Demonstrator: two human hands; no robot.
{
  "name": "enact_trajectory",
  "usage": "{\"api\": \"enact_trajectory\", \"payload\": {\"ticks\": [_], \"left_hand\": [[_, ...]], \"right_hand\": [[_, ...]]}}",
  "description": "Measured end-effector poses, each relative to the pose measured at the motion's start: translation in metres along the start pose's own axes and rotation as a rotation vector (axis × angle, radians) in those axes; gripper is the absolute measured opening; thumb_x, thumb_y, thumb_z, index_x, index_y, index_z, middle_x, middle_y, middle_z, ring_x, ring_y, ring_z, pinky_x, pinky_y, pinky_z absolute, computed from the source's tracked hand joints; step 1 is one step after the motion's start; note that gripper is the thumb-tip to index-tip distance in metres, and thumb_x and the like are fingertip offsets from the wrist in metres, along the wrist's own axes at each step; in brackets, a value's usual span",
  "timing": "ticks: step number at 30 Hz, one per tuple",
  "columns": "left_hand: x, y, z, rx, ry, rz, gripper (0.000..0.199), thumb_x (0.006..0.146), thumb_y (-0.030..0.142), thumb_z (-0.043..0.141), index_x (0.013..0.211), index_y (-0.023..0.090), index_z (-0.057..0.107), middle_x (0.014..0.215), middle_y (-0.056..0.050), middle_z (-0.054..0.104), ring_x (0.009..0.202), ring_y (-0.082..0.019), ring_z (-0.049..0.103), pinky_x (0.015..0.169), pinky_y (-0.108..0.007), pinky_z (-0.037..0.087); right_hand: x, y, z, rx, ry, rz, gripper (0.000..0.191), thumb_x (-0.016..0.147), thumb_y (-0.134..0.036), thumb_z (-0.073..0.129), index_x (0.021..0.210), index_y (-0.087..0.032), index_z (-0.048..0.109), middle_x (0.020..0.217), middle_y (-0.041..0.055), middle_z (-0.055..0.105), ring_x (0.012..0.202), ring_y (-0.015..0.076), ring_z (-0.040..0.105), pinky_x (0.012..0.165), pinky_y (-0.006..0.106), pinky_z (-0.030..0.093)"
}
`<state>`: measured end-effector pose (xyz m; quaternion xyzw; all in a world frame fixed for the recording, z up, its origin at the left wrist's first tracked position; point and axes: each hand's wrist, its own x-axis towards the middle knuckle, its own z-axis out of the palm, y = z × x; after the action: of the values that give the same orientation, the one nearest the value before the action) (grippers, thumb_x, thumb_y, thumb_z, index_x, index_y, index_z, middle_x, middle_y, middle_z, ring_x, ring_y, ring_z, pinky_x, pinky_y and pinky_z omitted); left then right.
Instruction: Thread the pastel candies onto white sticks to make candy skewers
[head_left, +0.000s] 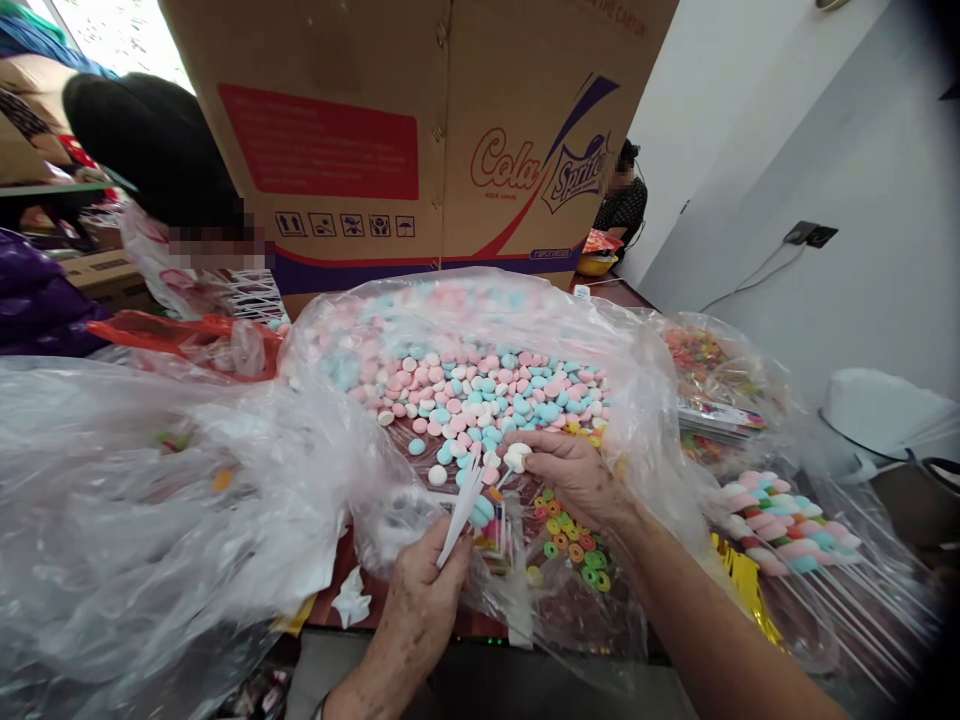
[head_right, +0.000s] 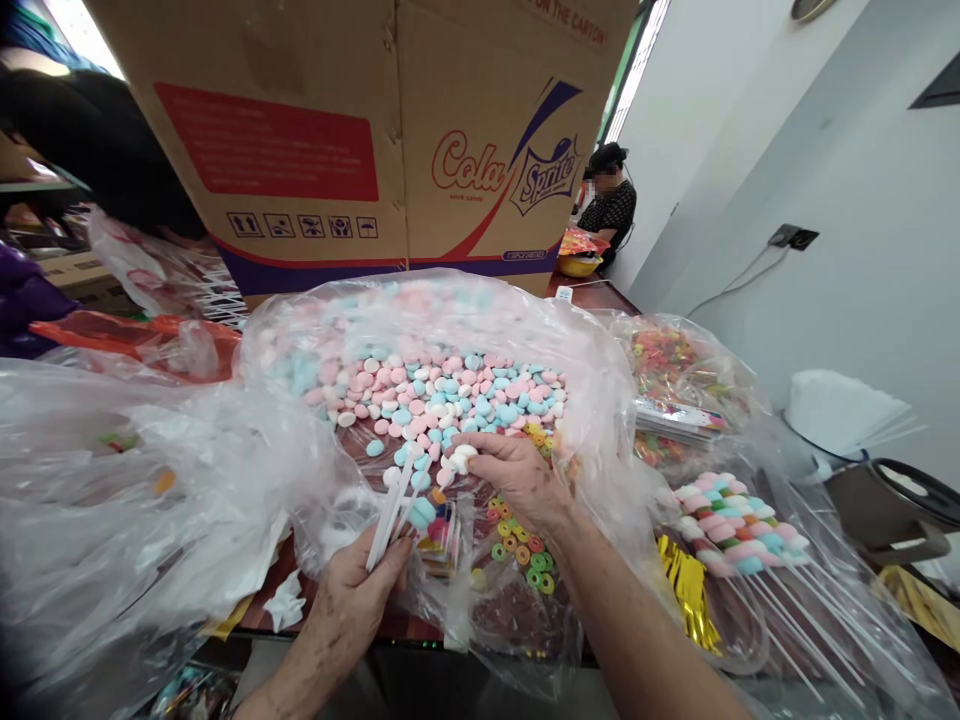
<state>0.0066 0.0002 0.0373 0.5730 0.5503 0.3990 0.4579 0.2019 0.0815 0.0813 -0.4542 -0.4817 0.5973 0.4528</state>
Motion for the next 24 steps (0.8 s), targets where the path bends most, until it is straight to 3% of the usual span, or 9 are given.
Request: {"api": "enact_trajectory", "payload": {"ticks": [6,10,18,21,24], "left_hand": [[0.000,-0.001,0.000,0.012,0.009,-0.004,0.033,0.089,0.042,0.047,0.064,0.021,0.049,0.056,0.005,0.042,0.054,-0.014,0.038,0.052,-0.025,0.029],[-0.001,-0.006,0.001,0.003,0.014,0.009,0.030,0.090,0.042,0.046,0.074,0.019,0.058,0.057,0.005,0.043,0.054,-0.015,0.039,0.051,-0.025,0.030],[-0.002,-0.007,0.000,0.027,0.052,0.033,0.032,0.089,0.041,0.045,0.081,0.017,0.064,0.056,0.004,0.045,0.053,-0.015,0.040,0.051,-0.025,0.033],[-0.003,-0.007,-0.001,0.029,0.051,0.049,0.032,0.089,0.040,0.045,0.080,0.017,0.065,0.058,0.003,0.048,0.055,-0.016,0.043,0.052,-0.025,0.036],[-0.003,-0.008,-0.002,0.031,0.064,0.050,0.032,0.089,0.039,0.046,0.088,0.016,0.068,0.060,0.003,0.051,0.056,-0.017,0.045,0.054,-0.026,0.038]], "right_hand": [[-0.006,0.002,0.000,-0.172,-0.051,-0.074,0.031,0.075,-0.036,0.073,0.103,-0.023,0.076,0.094,0.0028,0.075,0.085,0.0185,0.066,0.084,0.035,0.051],[-0.010,0.004,0.007,-0.279,-0.046,-0.117,0.034,0.082,-0.038,0.065,0.112,-0.024,0.073,0.095,0.0017,0.075,0.082,0.0195,0.069,0.082,0.037,0.055],[-0.016,0.017,0.020,-0.721,-0.009,-0.459,0.036,0.092,-0.027,0.047,0.121,-0.020,0.066,0.114,0.0057,0.072,0.102,0.0211,0.068,0.091,0.034,0.053],[-0.019,0.025,0.027,-0.785,-0.022,-0.591,0.036,0.092,-0.021,0.044,0.120,-0.020,0.065,0.114,0.0076,0.071,0.102,0.0197,0.067,0.091,0.032,0.053],[-0.023,0.031,0.036,-0.814,-0.063,-0.622,0.036,0.093,-0.020,0.040,0.120,-0.019,0.064,0.106,0.0085,0.072,0.101,0.0193,0.067,0.090,0.031,0.053]]}}
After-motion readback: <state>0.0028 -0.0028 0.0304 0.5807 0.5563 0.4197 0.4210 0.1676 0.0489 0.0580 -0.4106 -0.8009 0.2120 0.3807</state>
